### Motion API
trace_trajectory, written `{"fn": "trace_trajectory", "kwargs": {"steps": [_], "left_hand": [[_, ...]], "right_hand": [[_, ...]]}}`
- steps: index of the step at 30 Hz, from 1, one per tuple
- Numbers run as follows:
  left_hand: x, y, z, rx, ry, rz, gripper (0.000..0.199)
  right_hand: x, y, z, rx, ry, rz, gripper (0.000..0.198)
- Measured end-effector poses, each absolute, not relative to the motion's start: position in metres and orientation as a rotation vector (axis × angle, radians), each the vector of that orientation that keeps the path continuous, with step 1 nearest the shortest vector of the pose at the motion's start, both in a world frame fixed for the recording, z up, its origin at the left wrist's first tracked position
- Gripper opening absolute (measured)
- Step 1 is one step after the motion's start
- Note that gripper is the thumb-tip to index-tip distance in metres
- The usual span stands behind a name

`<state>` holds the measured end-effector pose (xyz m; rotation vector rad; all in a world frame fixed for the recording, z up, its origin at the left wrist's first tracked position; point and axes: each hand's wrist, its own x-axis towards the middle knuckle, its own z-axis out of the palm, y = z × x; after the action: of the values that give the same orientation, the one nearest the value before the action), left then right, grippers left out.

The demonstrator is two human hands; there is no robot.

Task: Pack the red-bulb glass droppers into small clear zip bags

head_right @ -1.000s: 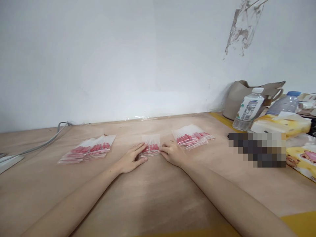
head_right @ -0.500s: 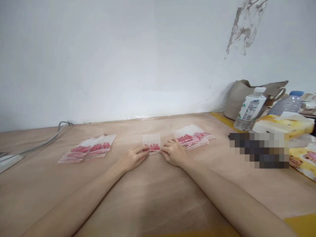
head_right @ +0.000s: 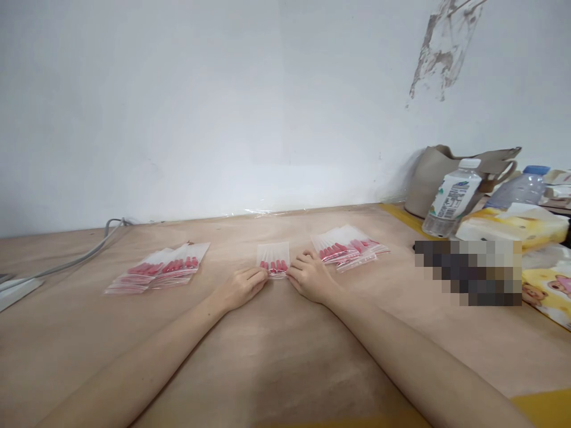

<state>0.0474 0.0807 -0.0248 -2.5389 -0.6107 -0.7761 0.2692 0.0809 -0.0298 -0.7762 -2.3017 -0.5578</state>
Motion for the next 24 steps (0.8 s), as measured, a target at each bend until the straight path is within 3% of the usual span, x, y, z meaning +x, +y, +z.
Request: {"fn": "trace_trajectory", "kwargs": {"steps": [24], "left_hand": [[0.082,0.092,-0.026,-2.460,-0.511,-0.834,0.019]], "right_hand": [[0.267,0.079,-0.027,-0.798,-2.294,-0.613,0.017]]}}
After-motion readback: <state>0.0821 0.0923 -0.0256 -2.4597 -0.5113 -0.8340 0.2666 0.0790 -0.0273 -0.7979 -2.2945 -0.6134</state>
